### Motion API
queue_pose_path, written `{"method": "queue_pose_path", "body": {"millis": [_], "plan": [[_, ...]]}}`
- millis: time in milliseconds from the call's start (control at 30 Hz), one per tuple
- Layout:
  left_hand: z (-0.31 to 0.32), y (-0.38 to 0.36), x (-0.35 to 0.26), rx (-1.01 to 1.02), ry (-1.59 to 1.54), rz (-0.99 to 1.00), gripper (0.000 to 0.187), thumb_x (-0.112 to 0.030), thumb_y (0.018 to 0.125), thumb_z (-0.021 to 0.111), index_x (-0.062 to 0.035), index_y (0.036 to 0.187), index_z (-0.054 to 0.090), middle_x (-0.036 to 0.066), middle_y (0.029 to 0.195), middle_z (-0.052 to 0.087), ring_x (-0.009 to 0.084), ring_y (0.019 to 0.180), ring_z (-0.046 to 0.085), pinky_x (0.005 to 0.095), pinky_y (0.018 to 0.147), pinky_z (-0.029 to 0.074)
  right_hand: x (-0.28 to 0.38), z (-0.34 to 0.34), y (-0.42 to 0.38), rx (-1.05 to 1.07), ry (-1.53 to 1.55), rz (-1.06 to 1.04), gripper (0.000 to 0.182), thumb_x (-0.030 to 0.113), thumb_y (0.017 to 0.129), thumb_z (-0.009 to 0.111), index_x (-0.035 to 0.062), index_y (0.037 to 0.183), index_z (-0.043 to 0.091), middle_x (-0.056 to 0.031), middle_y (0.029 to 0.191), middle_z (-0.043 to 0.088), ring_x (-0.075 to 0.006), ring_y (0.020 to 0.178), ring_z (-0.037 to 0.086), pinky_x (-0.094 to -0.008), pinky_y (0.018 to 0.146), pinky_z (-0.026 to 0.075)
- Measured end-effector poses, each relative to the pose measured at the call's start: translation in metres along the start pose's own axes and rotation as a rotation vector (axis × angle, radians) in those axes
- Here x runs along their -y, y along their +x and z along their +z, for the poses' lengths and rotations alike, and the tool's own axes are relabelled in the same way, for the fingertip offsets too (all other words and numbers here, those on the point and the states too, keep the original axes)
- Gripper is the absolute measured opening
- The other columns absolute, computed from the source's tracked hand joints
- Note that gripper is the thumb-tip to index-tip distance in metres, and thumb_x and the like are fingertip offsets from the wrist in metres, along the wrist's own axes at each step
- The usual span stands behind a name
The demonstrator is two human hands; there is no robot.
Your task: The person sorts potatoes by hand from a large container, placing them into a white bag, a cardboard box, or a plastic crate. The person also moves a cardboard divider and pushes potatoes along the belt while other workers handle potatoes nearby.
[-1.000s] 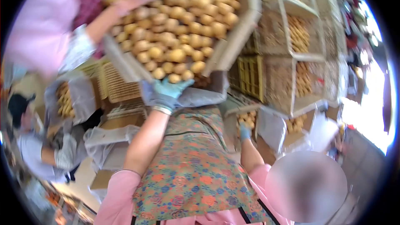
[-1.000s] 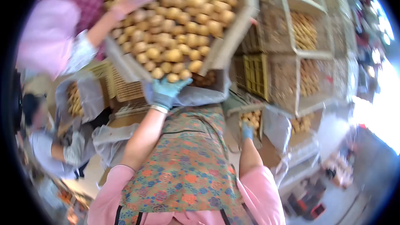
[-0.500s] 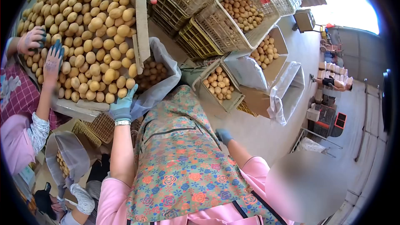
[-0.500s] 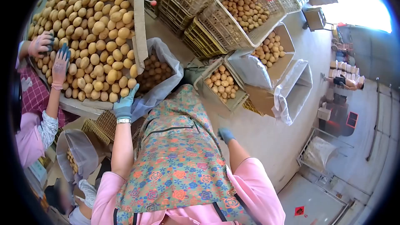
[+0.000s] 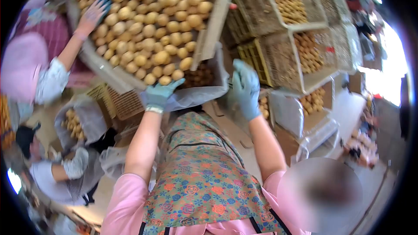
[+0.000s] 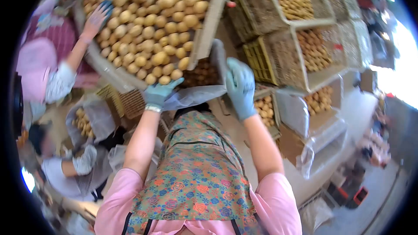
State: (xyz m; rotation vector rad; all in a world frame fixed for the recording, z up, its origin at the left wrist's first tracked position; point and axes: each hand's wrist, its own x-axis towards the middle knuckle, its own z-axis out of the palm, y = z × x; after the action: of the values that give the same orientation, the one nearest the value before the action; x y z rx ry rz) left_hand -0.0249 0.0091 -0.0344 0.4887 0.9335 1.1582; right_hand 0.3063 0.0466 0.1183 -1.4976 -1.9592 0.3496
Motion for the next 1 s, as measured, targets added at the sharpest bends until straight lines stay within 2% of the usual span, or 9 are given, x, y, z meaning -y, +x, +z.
{"method": "queue_pose_path", "body": {"millis": [67, 133, 367, 433, 467, 533, 867, 967, 1000], "plan": [[0.011, -0.006, 0.003, 0.082, -0.300, 0.052, 0.102, -0.079, 0.081, 0.065, -0.0162, 0.158, 0.040, 0.005, 0.166, 0.037, 0.0252, 0.152, 0.033, 0.0416, 0.126, 0.025, 0.014, 0.037, 0.083, -0.114, -0.026, -0.384, 0.035, 0.011, 0.088, 0.071, 0.0086, 0.123, 0.068, -0.0116, 0.124, 0.068, -0.0315, 0.120, 0.061, -0.0489, 0.107, 0.045], [0.065, -0.019, -0.050, -0.165, 0.933, -0.087, 0.105, -0.079, 0.081, 0.066, -0.0147, 0.158, 0.038, 0.005, 0.165, 0.037, 0.0272, 0.150, 0.034, 0.0419, 0.126, 0.027, 0.016, 0.074, 0.132, 0.031, -0.066, -0.555, 0.028, 0.017, 0.089, 0.070, 0.0106, 0.116, 0.067, -0.0083, 0.121, 0.066, -0.0285, 0.118, 0.061, -0.0492, 0.109, 0.042], [0.048, -0.008, -0.031, -0.219, 1.234, -0.186, 0.107, -0.074, 0.082, 0.070, -0.0131, 0.161, 0.030, 0.006, 0.165, 0.036, 0.0264, 0.149, 0.036, 0.0416, 0.125, 0.031, 0.005, 0.117, 0.144, 0.287, -0.259, -0.530, 0.024, 0.029, 0.093, 0.063, 0.0146, 0.077, 0.072, -0.0026, 0.083, 0.070, -0.0220, 0.090, 0.065, -0.0402, 0.105, 0.042], [0.021, -0.005, -0.001, 0.074, -0.493, 0.073, 0.102, -0.071, 0.086, 0.066, -0.0136, 0.161, 0.027, 0.008, 0.165, 0.035, 0.0275, 0.148, 0.037, 0.0452, 0.124, 0.033, 0.009, 0.116, 0.146, 0.305, -0.254, -0.499, 0.025, 0.028, 0.094, 0.063, 0.0137, 0.075, 0.071, -0.0027, 0.079, 0.070, -0.0230, 0.088, 0.065, -0.0407, 0.106, 0.042], [0.020, -0.006, 0.001, 0.064, -0.499, 0.083, 0.102, -0.071, 0.086, 0.066, -0.0136, 0.161, 0.027, 0.008, 0.165, 0.035, 0.0275, 0.148, 0.037, 0.0452, 0.124, 0.033, 0.012, 0.114, 0.146, 0.329, -0.248, -0.483, 0.027, 0.028, 0.094, 0.062, 0.0134, 0.074, 0.071, -0.0031, 0.079, 0.070, -0.0233, 0.088, 0.066, -0.0403, 0.107, 0.042], [0.032, -0.003, -0.009, -0.258, -1.010, -0.053, 0.081, -0.067, 0.101, 0.027, -0.0168, 0.164, 0.020, 0.018, 0.170, 0.018, 0.0562, 0.150, 0.021, 0.0882, 0.108, 0.019, 0.009, 0.116, 0.146, 0.308, -0.242, -0.499, 0.028, 0.028, 0.095, 0.062, 0.0127, 0.073, 0.070, -0.0037, 0.081, 0.071, -0.0238, 0.090, 0.066, -0.0408, 0.108, 0.042], [0.040, -0.011, -0.012, -0.296, -1.076, -0.062, 0.065, -0.053, 0.107, 0.029, -0.0180, 0.161, 0.026, 0.017, 0.168, 0.023, 0.0511, 0.151, 0.024, 0.0819, 0.110, 0.030, 0.012, 0.116, 0.146, 0.346, -0.281, -0.508, 0.023, 0.027, 0.093, 0.064, 0.0111, 0.078, 0.072, -0.0046, 0.084, 0.072, -0.0250, 0.091, 0.066, -0.0437, 0.108, 0.042], [0.001, 0.006, 0.050, -0.183, -0.166, 0.217, 0.073, -0.062, 0.104, 0.033, -0.0187, 0.162, 0.025, 0.015, 0.168, 0.024, 0.0487, 0.152, 0.025, 0.0853, 0.107, 0.028, 0.032, 0.113, 0.132, 0.108, -0.151, -0.588, 0.016, 0.024, 0.089, 0.066, 0.0122, 0.080, 0.073, -0.0050, 0.081, 0.070, -0.0260, 0.088, 0.067, -0.0444, 0.094, 0.050], [0.021, -0.003, 0.022, -0.120, -0.730, 0.108, 0.080, -0.069, 0.100, 0.034, -0.0198, 0.162, 0.025, 0.014, 0.168, 0.025, 0.0482, 0.152, 0.025, 0.0854, 0.107, 0.026, 0.047, 0.107, 0.115, 0.010, -0.134, -0.618, 0.012, 0.020, 0.087, 0.066, 0.0127, 0.080, 0.073, -0.0058, 0.078, 0.070, -0.0265, 0.082, 0.068, -0.0445, 0.084, 0.054]]}}
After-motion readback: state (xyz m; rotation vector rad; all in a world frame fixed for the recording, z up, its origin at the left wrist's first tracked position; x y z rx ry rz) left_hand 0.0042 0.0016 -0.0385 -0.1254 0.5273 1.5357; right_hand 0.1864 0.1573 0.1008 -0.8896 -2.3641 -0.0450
